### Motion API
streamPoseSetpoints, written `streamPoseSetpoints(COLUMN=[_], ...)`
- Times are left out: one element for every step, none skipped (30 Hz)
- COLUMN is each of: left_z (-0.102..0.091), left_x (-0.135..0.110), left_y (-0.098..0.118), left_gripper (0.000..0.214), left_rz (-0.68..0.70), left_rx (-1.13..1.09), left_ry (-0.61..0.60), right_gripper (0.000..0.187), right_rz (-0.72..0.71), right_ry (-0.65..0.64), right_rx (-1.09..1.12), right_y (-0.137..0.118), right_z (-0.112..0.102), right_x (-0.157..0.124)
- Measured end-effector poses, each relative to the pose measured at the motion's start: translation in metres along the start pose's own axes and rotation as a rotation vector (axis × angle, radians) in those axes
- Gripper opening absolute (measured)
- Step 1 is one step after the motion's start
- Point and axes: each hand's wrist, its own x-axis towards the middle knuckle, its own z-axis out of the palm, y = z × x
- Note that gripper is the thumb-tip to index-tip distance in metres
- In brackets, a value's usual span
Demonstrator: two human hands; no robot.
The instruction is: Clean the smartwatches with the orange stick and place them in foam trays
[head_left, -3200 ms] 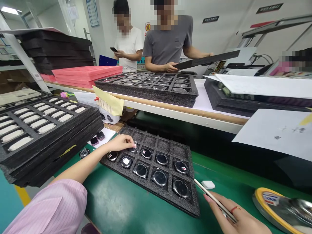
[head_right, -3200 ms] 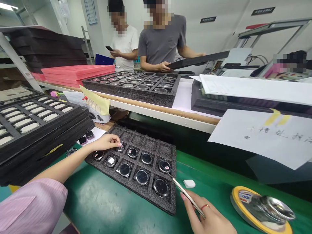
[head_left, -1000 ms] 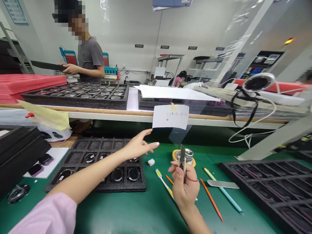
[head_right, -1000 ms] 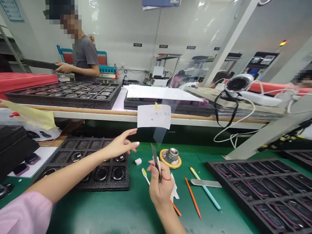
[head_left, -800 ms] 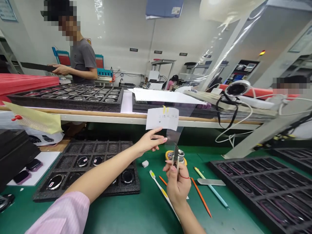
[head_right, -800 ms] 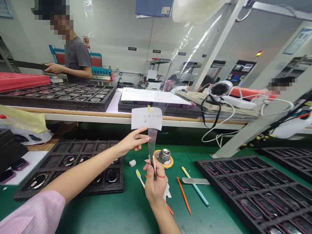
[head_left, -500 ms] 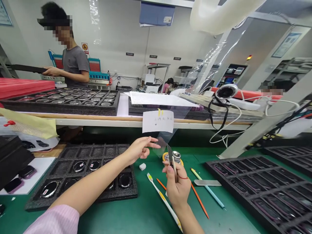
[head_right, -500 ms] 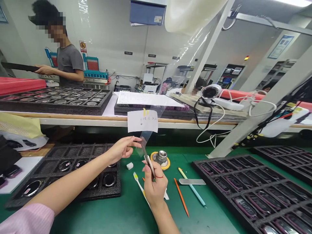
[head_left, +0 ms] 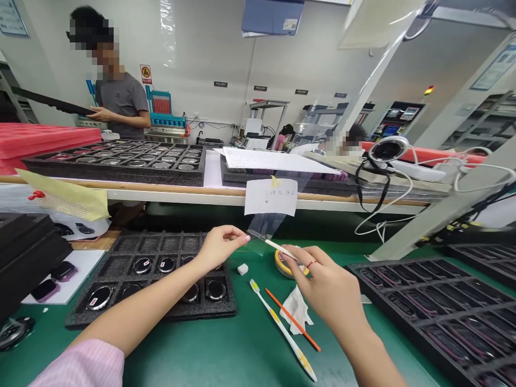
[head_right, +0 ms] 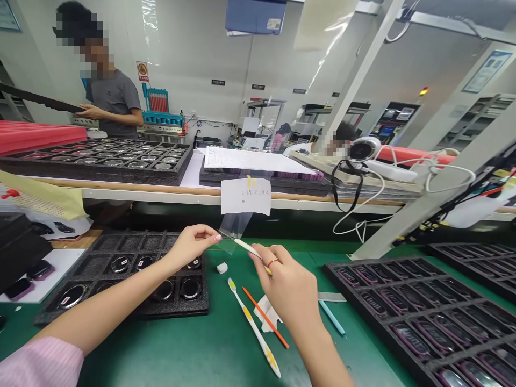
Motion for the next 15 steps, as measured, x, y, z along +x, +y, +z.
streamPoseSetpoints(left_z=[-0.002, -0.004, -0.006, -0.007, -0.009, -0.010, -0.011, -0.012, -0.012, -0.012, -0.011, -0.011, -0.011, -0.013, -0.016], left_x=[-0.001, -0.003, -0.004, -0.005, -0.007, -0.009, -0.010, -0.012, -0.015, -0.017, -0.020, -0.022, -0.024, -0.027, -0.028], left_y=[0.000, 0.001, 0.001, 0.002, 0.003, 0.004, 0.005, 0.007, 0.010, 0.013, 0.015, 0.018, 0.020, 0.022, 0.023], left_gripper=[0.027, 0.027, 0.026, 0.027, 0.027, 0.027, 0.027, 0.026, 0.025, 0.024, 0.023, 0.022, 0.021, 0.019, 0.018], left_rz=[0.008, 0.017, 0.025, 0.033, 0.042, 0.051, 0.059, 0.068, 0.077, 0.088, 0.100, 0.114, 0.130, 0.145, 0.156], left_rx=[0.019, 0.039, 0.058, 0.076, 0.092, 0.106, 0.120, 0.133, 0.146, 0.159, 0.173, 0.186, 0.199, 0.213, 0.227], left_ry=[0.010, 0.022, 0.033, 0.044, 0.055, 0.063, 0.070, 0.075, 0.079, 0.081, 0.081, 0.080, 0.080, 0.085, 0.097], right_gripper=[0.032, 0.032, 0.031, 0.031, 0.031, 0.031, 0.031, 0.030, 0.030, 0.031, 0.031, 0.031, 0.032, 0.032, 0.032], right_rz=[-0.022, -0.045, -0.066, -0.082, -0.088, -0.089, -0.088, -0.088, -0.089, -0.093, -0.098, -0.102, -0.104, -0.106, -0.103], right_ry=[0.008, 0.019, 0.032, 0.040, 0.044, 0.044, 0.045, 0.047, 0.045, 0.040, 0.033, 0.023, 0.016, 0.011, 0.005], right_rx=[-0.033, -0.063, -0.090, -0.110, -0.124, -0.133, -0.140, -0.144, -0.149, -0.155, -0.163, -0.172, -0.180, -0.184, -0.188], right_y=[0.000, -0.001, -0.002, -0.004, -0.006, -0.008, -0.011, -0.014, -0.017, -0.021, -0.025, -0.030, -0.034, -0.039, -0.042], right_z=[-0.003, -0.005, -0.007, -0.009, -0.010, -0.010, -0.011, -0.010, -0.009, -0.007, -0.005, -0.004, -0.002, -0.001, 0.000], right_x=[0.002, 0.004, 0.005, 0.007, 0.008, 0.010, 0.011, 0.013, 0.015, 0.018, 0.020, 0.023, 0.026, 0.029, 0.030])
